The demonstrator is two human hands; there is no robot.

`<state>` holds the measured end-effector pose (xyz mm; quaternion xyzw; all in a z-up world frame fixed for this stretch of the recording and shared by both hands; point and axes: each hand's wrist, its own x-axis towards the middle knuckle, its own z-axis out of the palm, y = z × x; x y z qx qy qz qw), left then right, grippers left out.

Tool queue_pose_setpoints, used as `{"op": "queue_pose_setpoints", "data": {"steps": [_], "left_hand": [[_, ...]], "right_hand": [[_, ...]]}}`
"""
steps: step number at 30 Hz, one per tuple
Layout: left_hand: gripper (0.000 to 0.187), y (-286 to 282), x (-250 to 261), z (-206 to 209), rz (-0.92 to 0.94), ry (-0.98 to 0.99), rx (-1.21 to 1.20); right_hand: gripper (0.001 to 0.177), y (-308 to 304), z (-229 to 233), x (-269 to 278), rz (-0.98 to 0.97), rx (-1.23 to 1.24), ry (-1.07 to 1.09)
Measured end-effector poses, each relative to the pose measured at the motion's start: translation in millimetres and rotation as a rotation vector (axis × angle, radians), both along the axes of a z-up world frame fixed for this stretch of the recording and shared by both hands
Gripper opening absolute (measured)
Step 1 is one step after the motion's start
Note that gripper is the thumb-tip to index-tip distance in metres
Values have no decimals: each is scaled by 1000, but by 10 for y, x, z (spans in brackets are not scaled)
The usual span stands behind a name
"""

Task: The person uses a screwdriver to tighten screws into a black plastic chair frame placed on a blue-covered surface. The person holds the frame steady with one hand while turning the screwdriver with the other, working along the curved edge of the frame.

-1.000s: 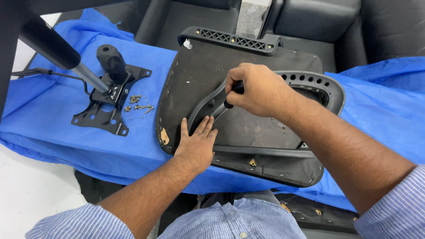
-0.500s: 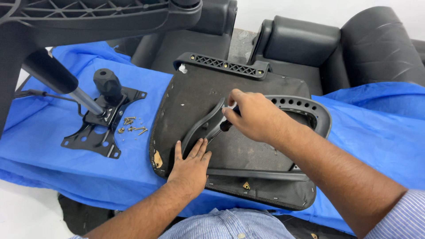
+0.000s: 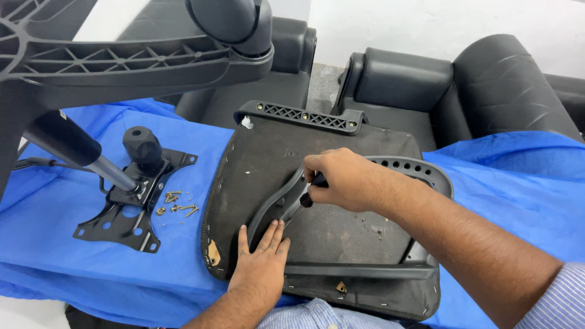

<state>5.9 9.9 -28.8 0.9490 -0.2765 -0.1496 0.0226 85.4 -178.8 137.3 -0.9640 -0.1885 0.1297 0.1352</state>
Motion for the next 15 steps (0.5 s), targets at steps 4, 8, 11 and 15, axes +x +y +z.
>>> {"op": "queue_pose_setpoints", "data": {"steps": [4,8,11,15], "left_hand": [[54,33,-1,-122,-13,-68,-77],[57,14,13,-177,7,-67,-69],[57,14,16,-166,12,-36,-53],[56,-3,11,-100,22,-23,-45]], "right_hand": [[22,-5,-51,36,45,21,-50],[18,-40,-105,31,-1,44,-39],[14,-74,-107,-4,21,61,-65],[15,-67,-63,-39,78,79,-48]]}}
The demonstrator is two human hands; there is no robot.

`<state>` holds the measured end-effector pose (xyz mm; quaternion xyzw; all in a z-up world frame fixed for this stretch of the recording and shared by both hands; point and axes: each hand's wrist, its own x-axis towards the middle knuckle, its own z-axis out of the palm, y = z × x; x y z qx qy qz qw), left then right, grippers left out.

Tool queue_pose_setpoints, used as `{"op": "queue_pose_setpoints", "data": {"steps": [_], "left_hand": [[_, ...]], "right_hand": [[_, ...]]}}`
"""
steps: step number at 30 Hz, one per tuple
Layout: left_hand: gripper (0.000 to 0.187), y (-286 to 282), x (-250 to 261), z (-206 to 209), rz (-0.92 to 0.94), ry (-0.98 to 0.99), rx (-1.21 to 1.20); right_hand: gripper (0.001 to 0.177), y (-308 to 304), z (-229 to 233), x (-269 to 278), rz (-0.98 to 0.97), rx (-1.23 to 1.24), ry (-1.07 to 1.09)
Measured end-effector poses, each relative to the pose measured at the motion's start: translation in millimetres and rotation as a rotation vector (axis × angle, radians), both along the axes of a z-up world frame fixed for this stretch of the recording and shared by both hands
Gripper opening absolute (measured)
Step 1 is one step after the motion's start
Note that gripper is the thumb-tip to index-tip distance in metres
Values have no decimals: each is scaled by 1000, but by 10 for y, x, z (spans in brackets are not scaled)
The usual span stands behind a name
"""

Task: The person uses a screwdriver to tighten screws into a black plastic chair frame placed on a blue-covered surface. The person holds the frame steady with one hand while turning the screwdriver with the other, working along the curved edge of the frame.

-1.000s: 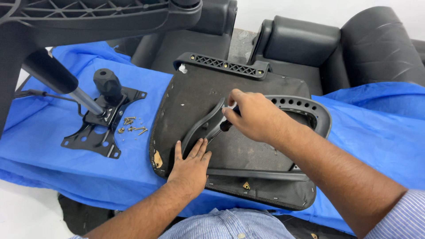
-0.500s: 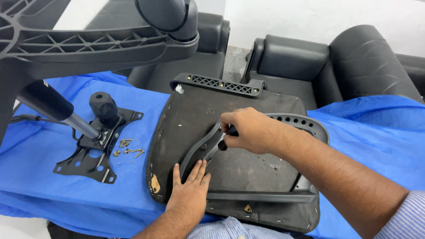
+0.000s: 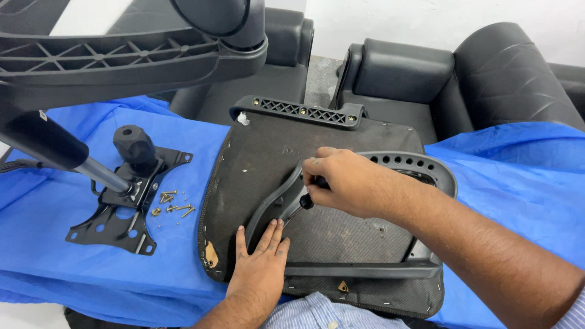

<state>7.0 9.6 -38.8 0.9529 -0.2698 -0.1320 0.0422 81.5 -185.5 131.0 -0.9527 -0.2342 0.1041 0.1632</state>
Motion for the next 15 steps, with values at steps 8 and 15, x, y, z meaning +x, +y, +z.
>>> {"op": "queue_pose_setpoints", "data": {"steps": [8,15], "left_hand": [[53,-30,-16,109,29,41,45],[54,-36,-25,136,27,25,70]], "right_hand": [[18,44,23,-14,155,14,-104],[29,-4,-62,-55,71,105,-209]]}}
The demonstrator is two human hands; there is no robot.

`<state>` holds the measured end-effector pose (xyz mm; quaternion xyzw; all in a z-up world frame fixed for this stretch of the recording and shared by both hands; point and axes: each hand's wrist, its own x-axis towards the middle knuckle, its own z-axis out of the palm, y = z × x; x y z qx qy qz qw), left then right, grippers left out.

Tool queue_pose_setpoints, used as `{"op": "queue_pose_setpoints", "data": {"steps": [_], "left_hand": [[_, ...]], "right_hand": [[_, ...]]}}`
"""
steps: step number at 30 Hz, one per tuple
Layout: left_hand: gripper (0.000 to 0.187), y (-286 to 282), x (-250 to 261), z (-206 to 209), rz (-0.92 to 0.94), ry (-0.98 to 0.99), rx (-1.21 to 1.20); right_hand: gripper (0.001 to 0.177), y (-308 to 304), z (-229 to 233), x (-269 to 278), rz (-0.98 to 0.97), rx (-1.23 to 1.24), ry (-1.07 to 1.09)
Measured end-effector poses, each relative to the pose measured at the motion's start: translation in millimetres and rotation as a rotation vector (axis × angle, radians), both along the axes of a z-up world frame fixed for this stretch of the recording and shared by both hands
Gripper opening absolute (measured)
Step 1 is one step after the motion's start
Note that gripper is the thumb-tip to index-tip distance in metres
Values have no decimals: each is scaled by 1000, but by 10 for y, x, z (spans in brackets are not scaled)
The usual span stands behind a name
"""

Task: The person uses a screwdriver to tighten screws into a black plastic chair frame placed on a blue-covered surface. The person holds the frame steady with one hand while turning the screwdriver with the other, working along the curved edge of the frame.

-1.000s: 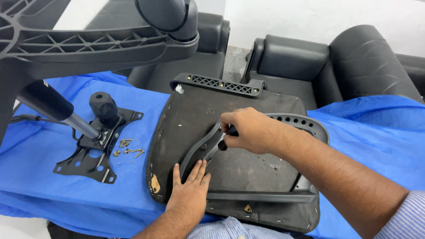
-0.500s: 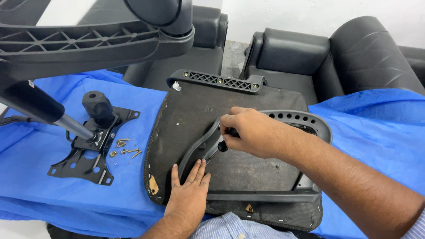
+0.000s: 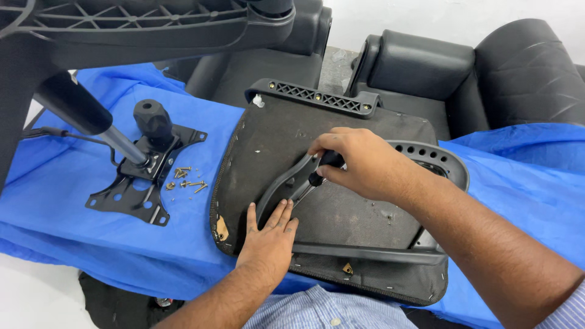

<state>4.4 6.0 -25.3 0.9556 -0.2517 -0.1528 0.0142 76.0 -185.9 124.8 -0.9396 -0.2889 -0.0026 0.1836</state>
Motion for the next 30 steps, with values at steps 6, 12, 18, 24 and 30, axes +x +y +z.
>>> {"op": "queue_pose_setpoints", "data": {"steps": [6,12,18,24,30], "left_hand": [[54,-8,-13,-30,-6,-21,28],[55,-5,-18,21,-7,13,70],[53,-20,-18,49,-10,10,76],[52,-3,-34,12,-28,-36,55],[52,-3,-19,-71,-21,-52,23]], "right_hand": [[18,-115,-99,21,-136,-33,72],[37,-184,-176,-19,-132,146,-139],[46,-110,-163,-84,-308,289,-35],[43,19,-236,-187,-191,472,-64],[31,98,-310,-154,-87,581,27]]}}
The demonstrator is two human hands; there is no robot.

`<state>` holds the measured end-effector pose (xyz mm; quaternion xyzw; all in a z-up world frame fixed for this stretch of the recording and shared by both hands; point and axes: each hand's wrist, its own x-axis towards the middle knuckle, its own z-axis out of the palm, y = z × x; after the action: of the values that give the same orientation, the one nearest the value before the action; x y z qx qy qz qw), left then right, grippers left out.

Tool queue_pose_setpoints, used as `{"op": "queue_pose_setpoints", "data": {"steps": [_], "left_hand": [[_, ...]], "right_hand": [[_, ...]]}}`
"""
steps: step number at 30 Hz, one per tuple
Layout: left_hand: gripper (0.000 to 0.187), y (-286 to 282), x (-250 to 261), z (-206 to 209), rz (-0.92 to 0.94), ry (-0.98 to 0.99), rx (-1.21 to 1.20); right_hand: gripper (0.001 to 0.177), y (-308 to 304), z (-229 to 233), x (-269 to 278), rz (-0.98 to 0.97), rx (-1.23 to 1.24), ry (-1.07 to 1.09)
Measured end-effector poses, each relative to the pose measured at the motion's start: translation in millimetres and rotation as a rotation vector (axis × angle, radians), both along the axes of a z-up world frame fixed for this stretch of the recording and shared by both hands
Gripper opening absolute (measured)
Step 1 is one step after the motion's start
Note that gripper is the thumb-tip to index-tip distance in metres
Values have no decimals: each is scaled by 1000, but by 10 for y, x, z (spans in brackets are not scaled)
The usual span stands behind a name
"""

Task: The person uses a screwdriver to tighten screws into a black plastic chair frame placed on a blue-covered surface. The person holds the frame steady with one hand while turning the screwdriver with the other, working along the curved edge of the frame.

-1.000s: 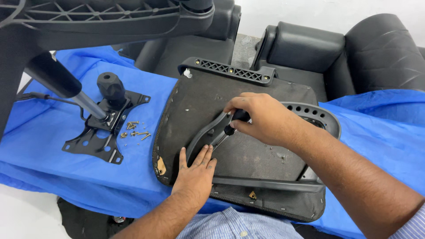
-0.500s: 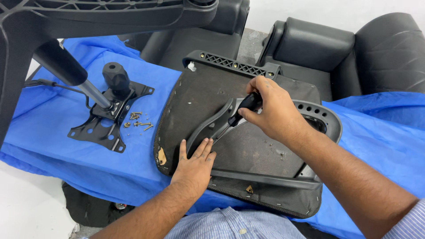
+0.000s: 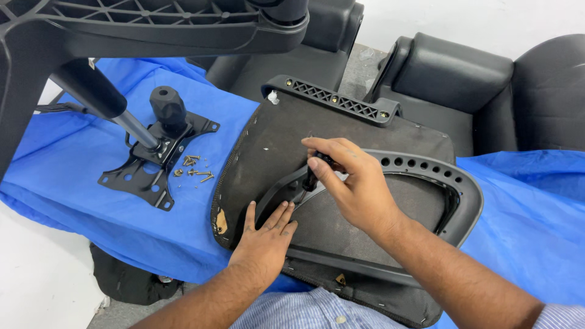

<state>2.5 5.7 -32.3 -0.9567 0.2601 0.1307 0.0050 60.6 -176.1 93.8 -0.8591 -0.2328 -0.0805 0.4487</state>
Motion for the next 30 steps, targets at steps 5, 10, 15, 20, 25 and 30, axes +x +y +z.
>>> {"op": "queue_pose_setpoints", "data": {"steps": [5,10,15,20,25,30], "left_hand": [[52,5,-4,-44,10,-8,-13],[52,5,9,-31,-2,-2,3],[51,10,-9,-23,13,-3,-37],[58,10,-4,-33,-1,-19,-42],[50,16,-22,-46,19,-39,-91],[51,20,-23,-39,2,-52,-65]], "right_hand": [[35,46,-73,80,98,41,-78],[29,21,-105,129,61,78,58],[30,22,-178,67,95,262,227],[18,3,-232,39,137,486,398],[23,-73,-220,40,68,392,285],[32,-171,-205,48,76,334,223]]}}
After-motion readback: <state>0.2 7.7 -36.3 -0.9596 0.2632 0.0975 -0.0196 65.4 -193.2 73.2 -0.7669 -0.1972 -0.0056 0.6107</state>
